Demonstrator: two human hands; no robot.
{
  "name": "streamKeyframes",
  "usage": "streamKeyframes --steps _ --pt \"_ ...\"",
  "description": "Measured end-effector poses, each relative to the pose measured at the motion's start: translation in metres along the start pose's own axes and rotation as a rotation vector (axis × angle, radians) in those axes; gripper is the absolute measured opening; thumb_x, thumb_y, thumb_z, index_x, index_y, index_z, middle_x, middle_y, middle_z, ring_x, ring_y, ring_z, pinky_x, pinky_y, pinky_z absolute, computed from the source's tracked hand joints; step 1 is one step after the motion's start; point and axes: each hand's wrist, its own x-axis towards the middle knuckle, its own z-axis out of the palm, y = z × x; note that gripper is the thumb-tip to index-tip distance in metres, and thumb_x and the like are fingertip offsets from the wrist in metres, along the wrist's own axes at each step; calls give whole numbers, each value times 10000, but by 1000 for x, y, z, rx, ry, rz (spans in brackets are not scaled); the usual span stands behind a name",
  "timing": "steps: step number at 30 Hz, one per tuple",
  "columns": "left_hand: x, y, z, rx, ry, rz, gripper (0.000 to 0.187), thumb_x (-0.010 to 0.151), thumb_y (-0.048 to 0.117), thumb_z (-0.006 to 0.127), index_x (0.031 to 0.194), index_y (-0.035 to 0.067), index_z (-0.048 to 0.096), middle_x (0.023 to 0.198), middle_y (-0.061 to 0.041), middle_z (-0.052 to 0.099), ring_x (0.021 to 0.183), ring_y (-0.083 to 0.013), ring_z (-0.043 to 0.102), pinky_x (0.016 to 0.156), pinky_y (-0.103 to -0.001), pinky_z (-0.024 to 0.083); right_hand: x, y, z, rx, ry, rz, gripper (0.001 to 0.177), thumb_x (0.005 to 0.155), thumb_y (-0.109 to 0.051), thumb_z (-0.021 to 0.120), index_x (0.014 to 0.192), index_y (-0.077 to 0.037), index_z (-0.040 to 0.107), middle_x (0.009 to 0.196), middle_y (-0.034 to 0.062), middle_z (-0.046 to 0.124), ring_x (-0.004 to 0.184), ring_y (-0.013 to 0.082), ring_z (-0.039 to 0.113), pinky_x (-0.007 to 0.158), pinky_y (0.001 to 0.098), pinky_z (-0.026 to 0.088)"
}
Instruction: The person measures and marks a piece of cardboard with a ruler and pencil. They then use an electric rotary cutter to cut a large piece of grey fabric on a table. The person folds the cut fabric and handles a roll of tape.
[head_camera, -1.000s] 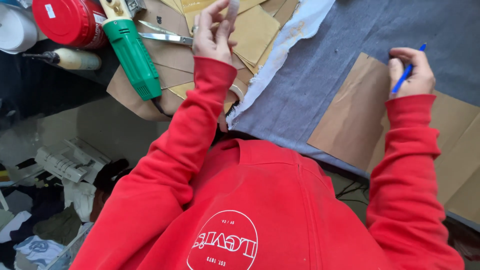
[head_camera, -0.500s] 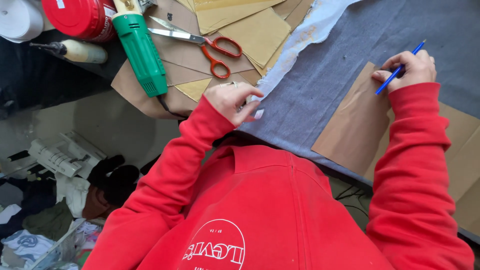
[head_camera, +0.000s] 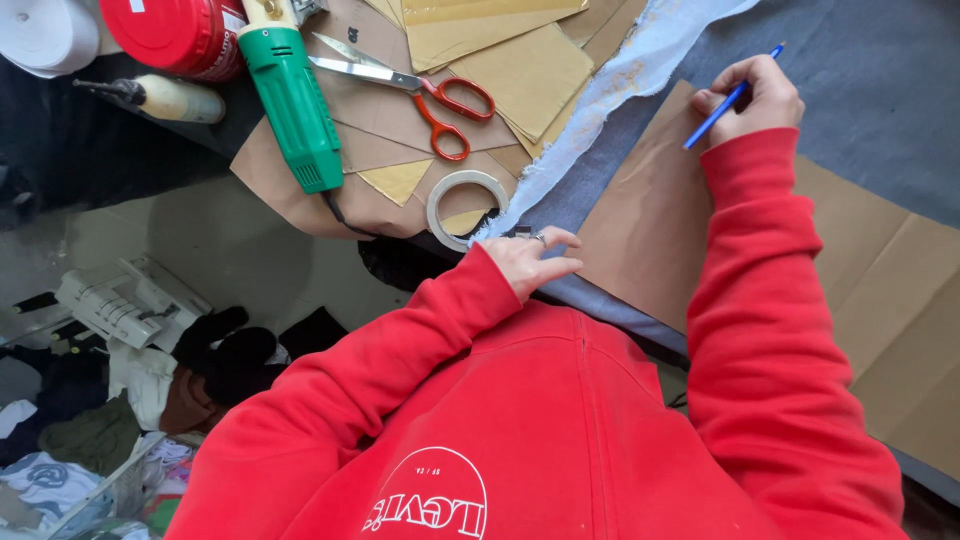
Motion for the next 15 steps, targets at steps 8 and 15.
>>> streamKeyframes --steps 8,15 --pt "-2 -2 50 140 -258 21 432 946 103 496 1357 165 610 1615 -49 410 769 -247 733 621 -396 573 -6 18 11 -8 -42 -8 239 869 28 894 956 -40 683 863 70 735 776 157 727 704 301 591" --pt "8 5 39 167 -346 32 441 944 109 480 1365 174 593 1654 -59 337 734 -245 733 557 -415 564 -5 9 17 -64 19 -8 279 813 10 935 916 -40 680 825 75 729 723 174 709 664 316 569"
